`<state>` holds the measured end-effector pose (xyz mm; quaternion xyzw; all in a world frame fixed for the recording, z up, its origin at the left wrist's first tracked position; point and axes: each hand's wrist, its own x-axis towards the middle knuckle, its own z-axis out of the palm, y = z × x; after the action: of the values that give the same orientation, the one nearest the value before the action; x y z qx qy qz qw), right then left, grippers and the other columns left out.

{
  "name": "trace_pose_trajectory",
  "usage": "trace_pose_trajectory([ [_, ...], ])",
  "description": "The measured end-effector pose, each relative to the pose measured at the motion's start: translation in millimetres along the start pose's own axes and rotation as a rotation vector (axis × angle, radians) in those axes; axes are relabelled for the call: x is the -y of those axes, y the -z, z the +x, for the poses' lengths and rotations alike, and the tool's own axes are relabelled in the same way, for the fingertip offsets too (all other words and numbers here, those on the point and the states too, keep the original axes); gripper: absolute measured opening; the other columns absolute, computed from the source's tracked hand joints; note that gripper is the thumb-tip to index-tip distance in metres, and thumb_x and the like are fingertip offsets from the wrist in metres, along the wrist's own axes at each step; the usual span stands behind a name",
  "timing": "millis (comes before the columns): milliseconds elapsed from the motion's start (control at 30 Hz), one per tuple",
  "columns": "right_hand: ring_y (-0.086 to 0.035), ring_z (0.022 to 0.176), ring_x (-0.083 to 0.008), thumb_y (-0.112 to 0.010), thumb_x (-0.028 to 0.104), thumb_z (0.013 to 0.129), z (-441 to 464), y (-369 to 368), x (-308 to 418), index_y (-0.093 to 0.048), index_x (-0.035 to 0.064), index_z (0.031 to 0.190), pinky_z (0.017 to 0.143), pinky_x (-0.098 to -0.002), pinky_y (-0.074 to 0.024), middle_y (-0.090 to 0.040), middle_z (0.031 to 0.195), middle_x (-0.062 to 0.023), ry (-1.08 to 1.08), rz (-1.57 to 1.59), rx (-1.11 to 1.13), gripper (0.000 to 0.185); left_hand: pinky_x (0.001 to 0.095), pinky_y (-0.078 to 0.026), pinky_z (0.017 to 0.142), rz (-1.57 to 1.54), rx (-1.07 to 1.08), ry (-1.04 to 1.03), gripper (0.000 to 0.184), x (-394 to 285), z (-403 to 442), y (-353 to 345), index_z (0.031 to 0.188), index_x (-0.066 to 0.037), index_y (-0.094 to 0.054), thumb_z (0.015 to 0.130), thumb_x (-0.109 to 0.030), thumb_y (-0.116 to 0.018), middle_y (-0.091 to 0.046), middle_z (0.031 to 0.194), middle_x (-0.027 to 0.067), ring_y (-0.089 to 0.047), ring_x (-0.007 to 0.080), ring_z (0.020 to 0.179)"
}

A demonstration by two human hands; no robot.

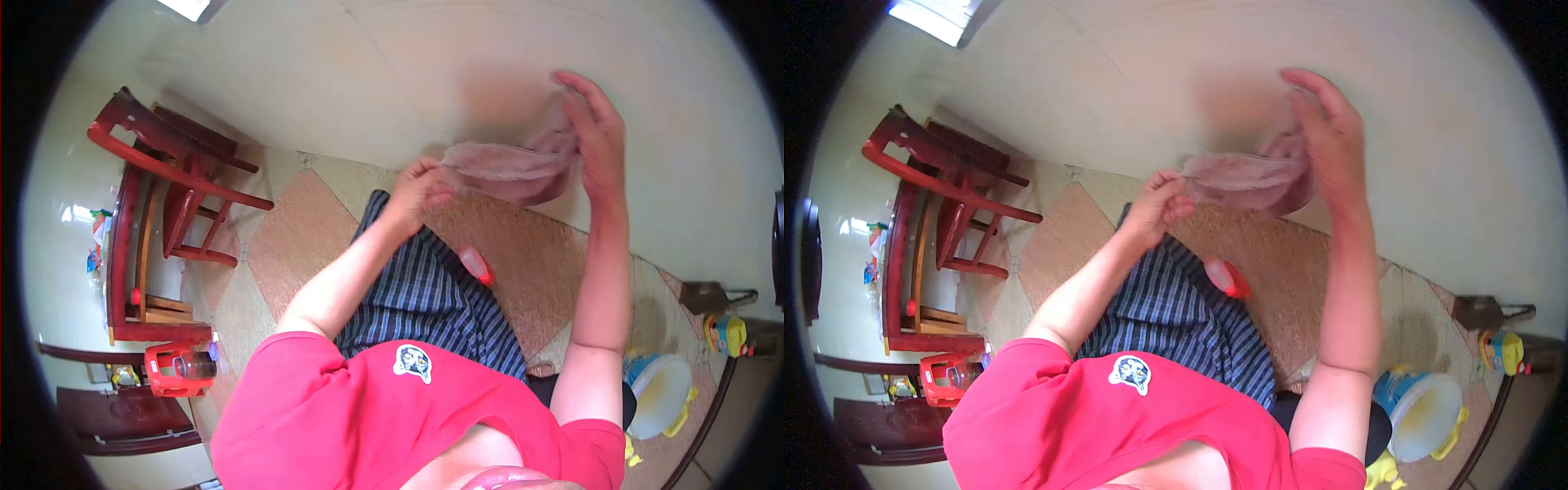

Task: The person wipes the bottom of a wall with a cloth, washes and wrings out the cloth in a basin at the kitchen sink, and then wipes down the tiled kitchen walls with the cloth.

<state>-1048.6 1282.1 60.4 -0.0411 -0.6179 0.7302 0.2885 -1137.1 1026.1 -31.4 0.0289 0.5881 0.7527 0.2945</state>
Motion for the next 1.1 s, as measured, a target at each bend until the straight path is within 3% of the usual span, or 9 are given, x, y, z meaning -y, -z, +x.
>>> trace_pose_trajectory([
  [100,-0.059,0.076,-0.0102,-0.055,0.012,0.084,-7.1,-17.2,-4.4,-0.053,0.0115,0.126,0.067,-0.0263,-0.0503,-0.059,0.078,-0.0048,-0.190,-0.171,0.104,0.042,0.0319,-0.050,0.078,0.174,0.051,-0.271,0.013,2.7,-1.1,-9.5,0.102,-0.007,-0.057,0.091,-0.014,-0.057,-0.060,0.098,0.0043,-0.060,0.0144,0.087],
  [200,-0.062,0.076,-0.0188,-0.054,0.012,0.081,-9.5,-44.3,-35.8,-0.043,0.0179,0.135,0.068,-0.0327,-0.0506,-0.063,0.086,-0.0079,0.260,-0.461,0.162,0.056,0.0312,-0.047,0.082,0.246,0.196,-0.323,0.020,8.1,5.2,-31.3,0.109,-0.007,-0.056,0.093,-0.019,-0.054,-0.059,0.102,0.0046,-0.058,0.0144,0.092],
  [300,-0.063,0.082,-0.0340,-0.055,0.017,0.077,-22.6,-65.8,-34.9,-0.041,0.0215,0.136,0.070,-0.0441,-0.0519,-0.063,0.093,-0.0159,0.199,-0.776,0.532,0.061,0.0309,-0.045,0.085,0.248,0.301,0.040,0.022,16.9,3.9,-52.0,0.101,-0.006,-0.061,0.094,-0.024,-0.051,-0.063,0.098,0.0061,-0.058,0.0152,0.093],
  [367,-0.063,0.083,-0.0333,-0.058,0.015,0.076,-32.4,-75.7,-27.0,-0.042,0.0235,0.135,0.070,-0.0430,-0.0515,-0.063,0.091,-0.0143,0.265,-0.920,0.824,0.062,0.0312,-0.045,0.086,0.161,0.343,0.149,0.022,22.2,5.1,-59.3,0.101,-0.006,-0.060,0.094,-0.024,-0.051,-0.062,0.098,0.0061,-0.058,0.0155,0.094],
  [667,-0.060,0.076,-0.0275,-0.066,0.004,0.070,-48.1,-64.8,4.5,-0.050,0.0230,0.129,0.075,-0.0413,-0.0455,-0.061,0.088,-0.0080,0.689,-0.723,0.951,0.064,0.0326,-0.043,0.088,0.123,0.105,-0.113,0.023,2.9,15.6,-33.8,0.105,-0.006,-0.059,0.094,-0.025,-0.050,-0.062,0.100,0.0062,-0.057,0.0168,0.096],
  [767,-0.063,0.088,-0.0269,-0.066,0.004,0.074,-28.5,-34.5,47.4,-0.063,0.0083,0.109,0.085,-0.0389,-0.0455,-0.066,0.093,-0.0083,0.721,-0.693,0.787,0.035,0.0331,-0.043,0.089,0.436,-0.058,-0.584,0.024,-22.3,24.3,-43.2,0.106,-0.006,-0.058,0.094,-0.025,-0.049,-0.062,0.101,0.0062,-0.056,0.0173,0.097],
  [867,-0.062,0.096,-0.0208,-0.048,-0.007,0.088,-20.1,-5.4,65.0,-0.063,-0.0011,0.107,0.089,-0.0348,-0.0488,-0.067,0.096,-0.0099,0.853,-0.488,0.073,0.025,0.0336,-0.042,0.090,0.789,-0.161,-1.046,0.025,-42.0,45.2,-85.9,0.107,-0.006,-0.058,0.094,-0.025,-0.049,-0.061,0.102,0.0062,-0.056,0.0177,0.098],
  [933,-0.062,0.095,-0.0193,-0.043,0.000,0.094,-16.1,9.6,67.9,-0.060,-0.0055,0.111,0.090,-0.0331,-0.0470,-0.067,0.095,-0.0100,0.622,-0.451,-0.513,0.025,0.0339,-0.042,0.090,0.973,-0.201,-1.214,0.025,-41.7,67.6,-119.3,0.107,-0.006,-0.057,0.094,-0.025,-0.048,-0.061,0.102,0.0062,-0.056,0.0180,0.099],
  [1100,-0.054,0.093,-0.0191,-0.052,0.017,0.094,10.2,75.5,55.6,-0.047,-0.0006,0.120,0.085,-0.0337,-0.0466,-0.055,0.105,-0.0122,0.836,-0.592,-0.697,0.032,0.0347,-0.041,0.092,1.241,-0.335,-1.296,0.026,-18.5,112.9,-152.1,0.109,-0.006,-0.056,0.094,-0.026,-0.048,-0.061,0.104,0.0063,-0.055,0.0187,0.100],
])
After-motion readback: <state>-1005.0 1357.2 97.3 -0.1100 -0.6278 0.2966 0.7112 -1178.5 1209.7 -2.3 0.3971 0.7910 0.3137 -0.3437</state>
